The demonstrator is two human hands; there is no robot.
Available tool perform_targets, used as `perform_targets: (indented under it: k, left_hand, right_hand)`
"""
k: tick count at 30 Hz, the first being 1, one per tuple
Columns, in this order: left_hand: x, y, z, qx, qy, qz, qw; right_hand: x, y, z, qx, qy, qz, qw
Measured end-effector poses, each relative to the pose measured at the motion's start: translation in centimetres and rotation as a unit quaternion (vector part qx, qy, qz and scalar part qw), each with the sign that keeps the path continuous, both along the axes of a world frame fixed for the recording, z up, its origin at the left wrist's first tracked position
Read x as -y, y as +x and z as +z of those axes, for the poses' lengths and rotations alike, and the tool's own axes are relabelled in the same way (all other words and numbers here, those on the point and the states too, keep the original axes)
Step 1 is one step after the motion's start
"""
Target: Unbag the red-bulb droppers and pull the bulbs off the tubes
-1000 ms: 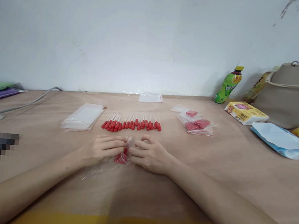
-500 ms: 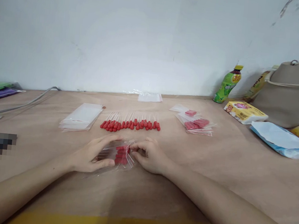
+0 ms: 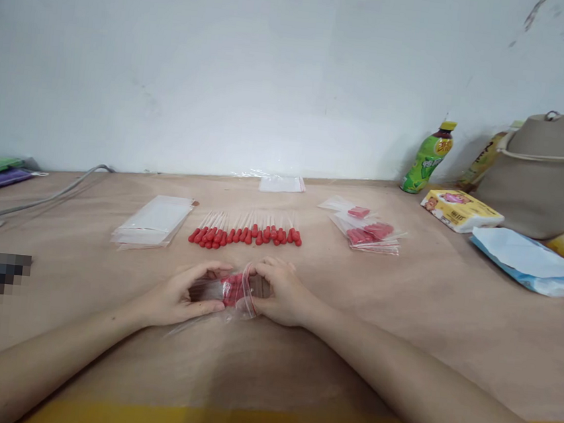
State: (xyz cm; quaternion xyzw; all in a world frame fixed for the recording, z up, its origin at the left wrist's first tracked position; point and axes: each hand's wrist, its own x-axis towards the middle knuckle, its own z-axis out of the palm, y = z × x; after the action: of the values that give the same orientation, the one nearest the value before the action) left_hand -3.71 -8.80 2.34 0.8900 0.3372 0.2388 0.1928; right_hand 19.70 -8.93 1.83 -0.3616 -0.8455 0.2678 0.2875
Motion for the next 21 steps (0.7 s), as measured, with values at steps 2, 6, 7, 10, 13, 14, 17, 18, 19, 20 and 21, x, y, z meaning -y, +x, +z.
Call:
perform_targets:
  k: [2,6,7,10,13,14,17,18,19,20,21]
  left_hand:
    - [0.0,0.1,0.0,0.004,0.002,-0.006,1.000]
    - [-0.1,0.2,0.1,0.011,0.017,-0.015,1.000]
    - [-0.2,0.2,0.1,0.012,0.019,-0.015,1.000]
    - [-0.3,0.3,0.1,0.012,0.027,-0.012,0.999]
    - [-0.3,0.3,0.1,0.010,0.034,-0.016,0.999]
    - [-0.4,0.4,0.1,0.012,0.037,-0.020,0.999]
    - [-0.4,0.5,0.2,0.018,0.048,-0.030,0.998]
    - [-0.4,0.5,0.2,0.018,0.050,-0.029,0.998]
    - [-0.3,0.6,0.2,0.019,0.051,-0.026,0.998]
    - [-0.3,0.6,0.3,0.018,0.049,-0.024,0.998]
    - [-0.2,0.7,0.3,0.016,0.046,-0.022,0.999]
  right_hand:
    - [0.1,-0.1,0.1,0.007,-0.003,-0.009,1.000]
    - [0.2,-0.2,0.0,0.032,-0.004,-0.036,0.999]
    - [0.1,-0.2,0.1,0.039,-0.005,-0.037,0.999]
    - [0.1,-0.1,0.2,0.056,-0.012,-0.024,0.998]
    - [0.1,-0.1,0.3,0.040,-0.018,-0.004,0.999]
    - [0.2,-0.1,0.2,0.028,-0.017,0.000,0.999]
    - [0.1,-0.6,-0.2,-0.013,-0.009,-0.025,1.000]
    - [0.0,-0.8,-0.4,-0.027,-0.007,-0.039,0.999]
    - [0.0,-1.0,-0.6,-0.045,-0.009,-0.046,0.998]
    - [-0.1,-1.2,-0.9,-0.064,-0.017,-0.046,0.997]
    - [-0.2,-1.3,-1.1,-0.083,-0.032,-0.039,0.995]
